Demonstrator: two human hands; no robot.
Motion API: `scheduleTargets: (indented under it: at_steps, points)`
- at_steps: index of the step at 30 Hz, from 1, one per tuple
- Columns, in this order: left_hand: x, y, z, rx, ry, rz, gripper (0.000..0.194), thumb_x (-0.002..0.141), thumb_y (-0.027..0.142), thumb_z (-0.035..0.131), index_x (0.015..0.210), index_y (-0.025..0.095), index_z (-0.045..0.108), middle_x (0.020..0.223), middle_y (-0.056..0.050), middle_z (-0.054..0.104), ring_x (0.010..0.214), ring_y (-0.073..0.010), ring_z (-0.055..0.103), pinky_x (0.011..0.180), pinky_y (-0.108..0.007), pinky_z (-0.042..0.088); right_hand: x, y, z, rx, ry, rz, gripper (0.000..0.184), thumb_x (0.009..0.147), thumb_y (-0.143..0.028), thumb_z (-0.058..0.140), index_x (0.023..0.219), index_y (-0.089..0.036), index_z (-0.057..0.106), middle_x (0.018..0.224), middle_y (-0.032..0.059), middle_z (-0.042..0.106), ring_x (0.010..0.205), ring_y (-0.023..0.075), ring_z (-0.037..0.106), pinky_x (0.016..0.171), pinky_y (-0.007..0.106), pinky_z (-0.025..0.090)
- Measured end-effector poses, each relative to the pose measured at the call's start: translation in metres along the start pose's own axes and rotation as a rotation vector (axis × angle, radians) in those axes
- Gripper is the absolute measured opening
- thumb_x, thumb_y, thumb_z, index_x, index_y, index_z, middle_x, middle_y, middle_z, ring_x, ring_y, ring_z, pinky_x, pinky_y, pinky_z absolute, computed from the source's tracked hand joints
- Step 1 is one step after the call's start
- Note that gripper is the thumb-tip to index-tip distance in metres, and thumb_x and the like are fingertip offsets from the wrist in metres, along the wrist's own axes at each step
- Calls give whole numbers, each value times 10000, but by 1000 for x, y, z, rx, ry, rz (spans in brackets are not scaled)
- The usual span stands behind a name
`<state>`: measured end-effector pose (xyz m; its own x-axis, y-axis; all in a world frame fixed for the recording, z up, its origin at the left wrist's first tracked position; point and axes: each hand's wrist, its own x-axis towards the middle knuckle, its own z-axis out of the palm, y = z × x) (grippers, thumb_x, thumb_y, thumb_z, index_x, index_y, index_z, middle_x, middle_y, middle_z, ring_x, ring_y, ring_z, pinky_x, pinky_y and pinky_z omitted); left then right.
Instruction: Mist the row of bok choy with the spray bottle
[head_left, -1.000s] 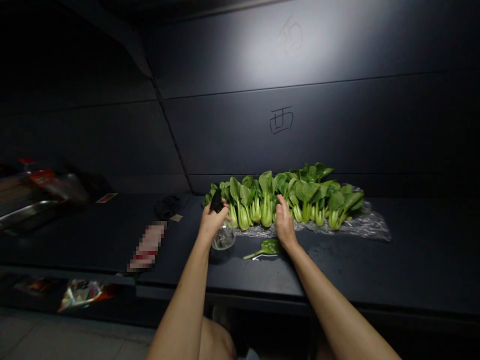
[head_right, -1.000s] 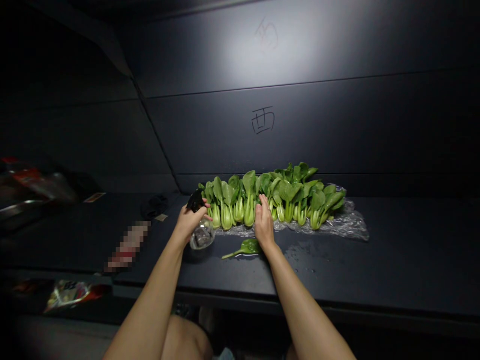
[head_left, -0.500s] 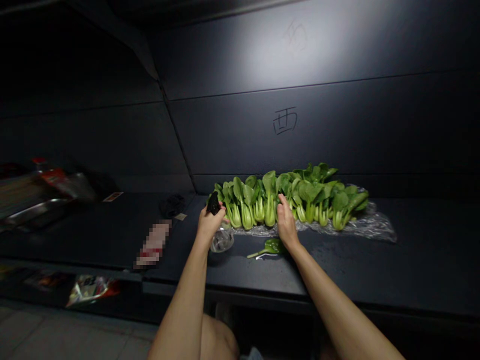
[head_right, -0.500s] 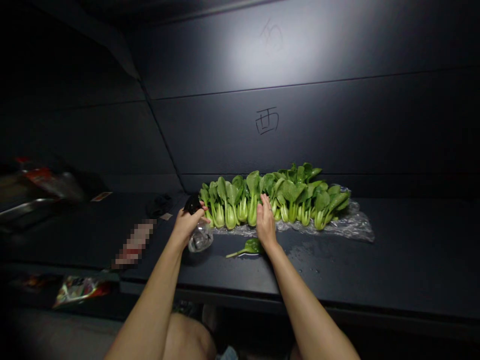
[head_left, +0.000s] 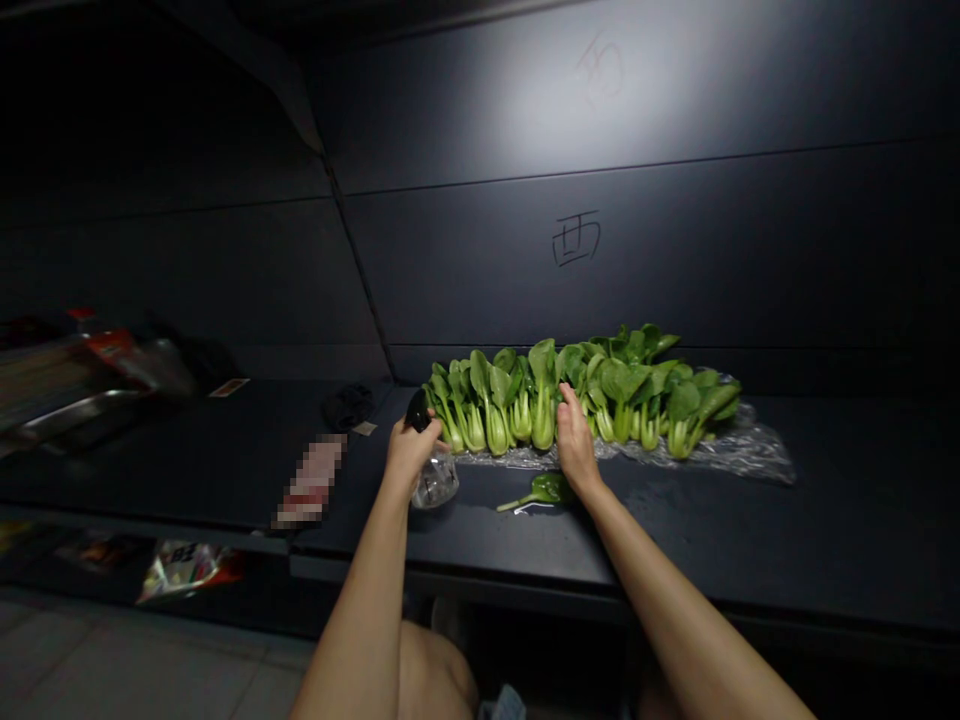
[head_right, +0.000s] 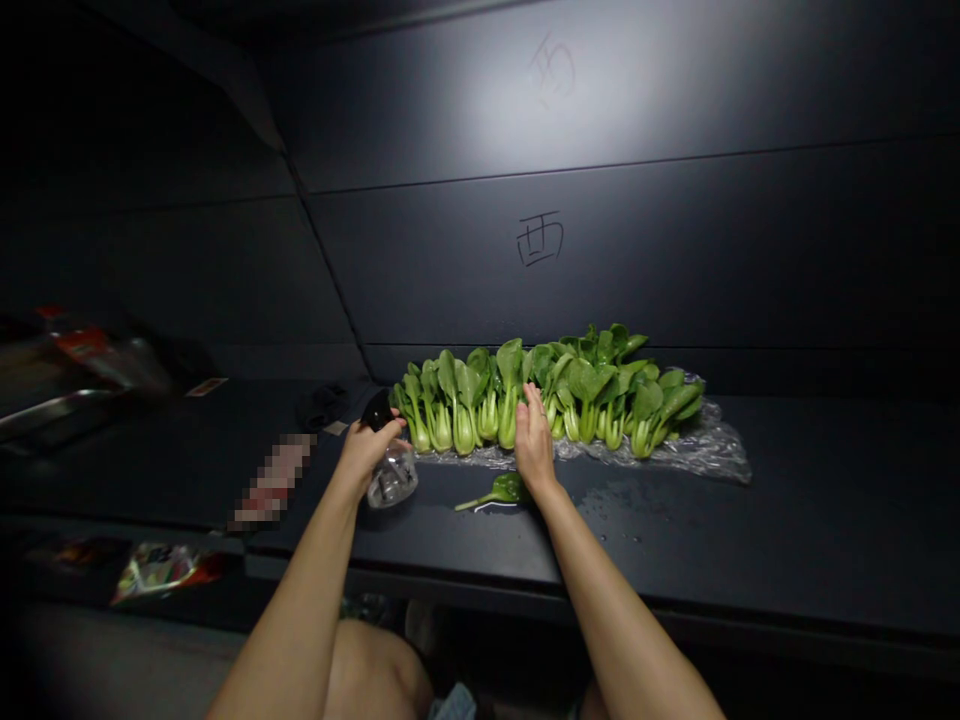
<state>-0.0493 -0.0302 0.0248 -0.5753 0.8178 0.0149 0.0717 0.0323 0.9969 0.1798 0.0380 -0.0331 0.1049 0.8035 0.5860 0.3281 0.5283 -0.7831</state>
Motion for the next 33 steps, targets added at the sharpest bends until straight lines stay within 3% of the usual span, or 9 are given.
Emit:
scheduleTargets:
  at_steps: [16,25,33]
  points:
    - [-12,8,-7,-17,-52,-108,238,555,132,643,791,129,609,616,10,609,406,-162,613,410,-239,477,-3,4,-2,10,2,10,609,946,-552,271,1393,-179,451,1467,115,430,1381,216,355,1158,462,243]
    - [-19,12,-2,-16,-89,-137,245,557,133,644,799,133,614,605,14,607,403,-158,607,410,-239,464,-4,0,-4,10,-7,26,666,937,-581,256,1389,-134,453,1466,143,424,1383,218,352,1162,449,238]
    - [-17,11,-4,-39,-37,-116,238,544,135,639,779,144,599,620,8,630,404,-152,608,436,-247,492,-3,1,-4,18,13,24,637,942,-568,263,1387,-157,458,1461,129,436,1377,218,360,1161,453,239]
